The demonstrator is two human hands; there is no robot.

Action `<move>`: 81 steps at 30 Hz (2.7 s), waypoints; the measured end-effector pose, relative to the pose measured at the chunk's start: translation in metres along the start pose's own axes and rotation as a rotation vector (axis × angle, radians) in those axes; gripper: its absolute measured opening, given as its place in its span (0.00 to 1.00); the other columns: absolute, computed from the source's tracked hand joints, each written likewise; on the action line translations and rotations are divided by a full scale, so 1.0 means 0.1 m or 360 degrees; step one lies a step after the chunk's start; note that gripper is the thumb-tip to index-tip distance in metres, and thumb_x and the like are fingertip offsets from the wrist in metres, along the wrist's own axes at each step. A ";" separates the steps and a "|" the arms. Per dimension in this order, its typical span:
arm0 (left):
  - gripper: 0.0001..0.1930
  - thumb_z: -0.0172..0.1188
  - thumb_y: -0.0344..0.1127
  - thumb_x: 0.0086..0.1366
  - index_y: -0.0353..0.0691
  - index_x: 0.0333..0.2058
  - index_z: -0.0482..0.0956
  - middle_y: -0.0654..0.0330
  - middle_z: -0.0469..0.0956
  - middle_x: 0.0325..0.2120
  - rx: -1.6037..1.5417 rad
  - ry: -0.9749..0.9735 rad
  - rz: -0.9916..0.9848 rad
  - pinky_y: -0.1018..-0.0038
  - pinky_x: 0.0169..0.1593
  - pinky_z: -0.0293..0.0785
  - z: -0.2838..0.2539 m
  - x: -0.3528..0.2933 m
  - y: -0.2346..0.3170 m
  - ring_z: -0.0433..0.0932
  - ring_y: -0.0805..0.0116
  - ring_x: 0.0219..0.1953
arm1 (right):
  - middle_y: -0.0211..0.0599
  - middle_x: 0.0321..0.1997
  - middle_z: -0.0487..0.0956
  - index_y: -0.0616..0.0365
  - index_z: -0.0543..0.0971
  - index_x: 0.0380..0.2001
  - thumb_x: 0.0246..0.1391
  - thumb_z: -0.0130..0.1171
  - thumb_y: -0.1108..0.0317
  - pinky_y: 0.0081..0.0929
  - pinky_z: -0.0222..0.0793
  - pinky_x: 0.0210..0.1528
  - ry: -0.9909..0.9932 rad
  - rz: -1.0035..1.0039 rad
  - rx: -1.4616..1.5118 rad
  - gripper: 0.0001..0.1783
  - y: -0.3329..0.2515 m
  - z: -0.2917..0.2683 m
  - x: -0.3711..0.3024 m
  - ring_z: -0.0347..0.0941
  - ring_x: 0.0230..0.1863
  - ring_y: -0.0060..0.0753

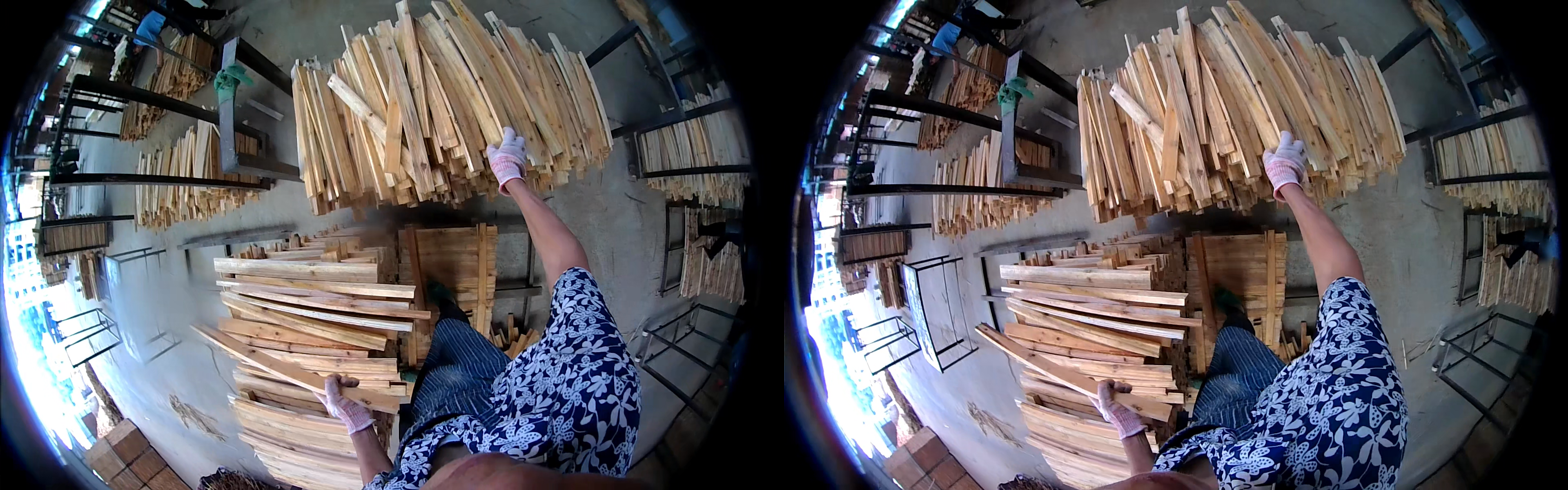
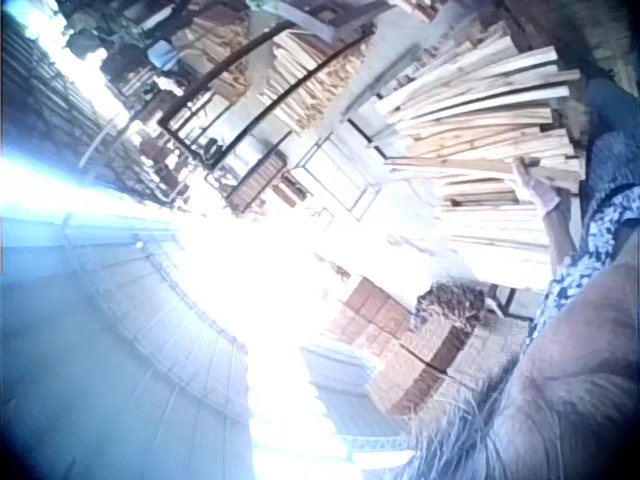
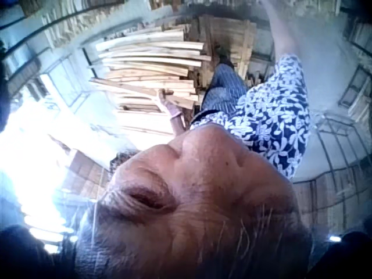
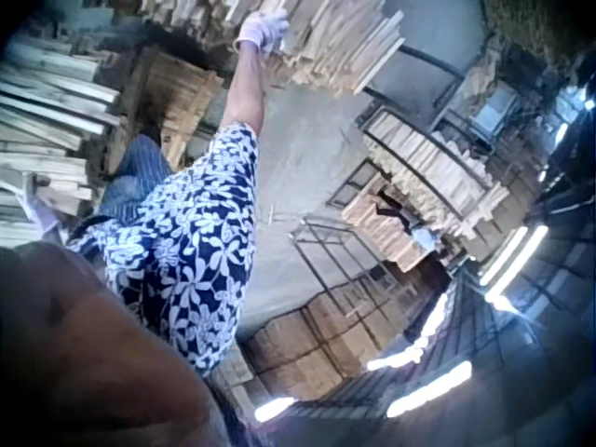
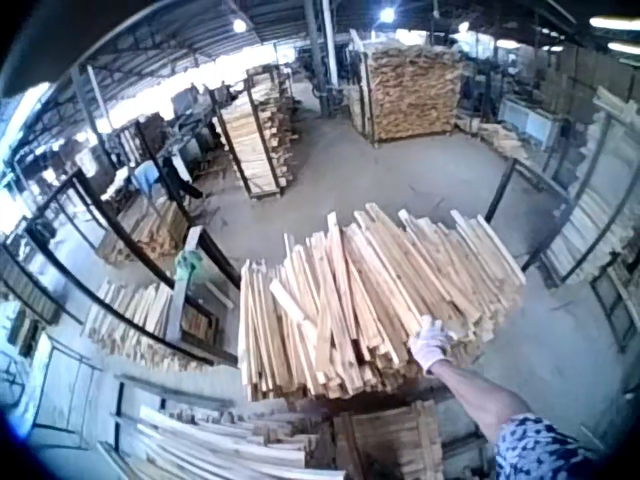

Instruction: The person repeatedly picks up small wooden planks from a pile and places them onto a growing stack on a metal rack. They wear gloves and handle the planks one at a time or in small groups, aligning them as they build the stack higher.

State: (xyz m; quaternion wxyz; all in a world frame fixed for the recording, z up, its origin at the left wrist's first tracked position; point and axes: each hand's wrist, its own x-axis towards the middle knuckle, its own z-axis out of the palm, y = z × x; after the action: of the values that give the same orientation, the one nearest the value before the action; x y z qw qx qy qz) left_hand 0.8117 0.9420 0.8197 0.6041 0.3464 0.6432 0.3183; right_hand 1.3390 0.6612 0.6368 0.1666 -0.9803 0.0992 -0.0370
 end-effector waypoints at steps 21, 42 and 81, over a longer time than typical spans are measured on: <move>0.15 0.63 0.30 0.62 0.36 0.43 0.67 0.58 0.71 0.25 0.0060 -0.0149 0.0076 0.73 0.24 0.72 0.00 -0.08 0.07 0.71 0.70 0.21 | 0.59 0.62 0.70 0.49 0.67 0.64 0.54 0.58 0.39 0.56 0.69 0.60 0.0029 0.0308 -0.0407 0.39 0.63 -0.23 0.60 0.69 0.62 0.65; 0.21 0.62 0.28 0.62 0.39 0.51 0.65 0.60 0.70 0.27 -0.0118 -0.0282 0.0120 0.73 0.27 0.75 0.17 -0.27 0.36 0.72 0.71 0.22 | 0.46 0.55 0.79 0.61 0.71 0.59 0.53 0.70 0.51 0.29 0.78 0.45 -0.1063 0.0475 0.1728 0.37 0.00 -1.41 -0.03 0.79 0.53 0.35; 0.51 0.67 0.34 0.64 0.41 0.76 0.39 0.51 0.65 0.67 -0.0098 -0.0495 0.0187 0.72 0.61 0.70 -1.61 -0.09 0.01 0.70 0.67 0.60 | 0.27 0.45 0.77 0.53 0.55 0.73 0.63 0.64 0.63 0.23 0.77 0.43 -0.3096 -0.0796 0.1306 0.41 -3.30 -1.15 -6.13 0.77 0.42 0.20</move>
State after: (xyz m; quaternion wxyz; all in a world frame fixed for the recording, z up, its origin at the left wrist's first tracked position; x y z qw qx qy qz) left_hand 0.6519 0.9364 0.8367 0.6871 0.4097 0.5105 0.3153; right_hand 0.7881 1.0567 0.8308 0.4768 -0.4518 -0.2978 0.6927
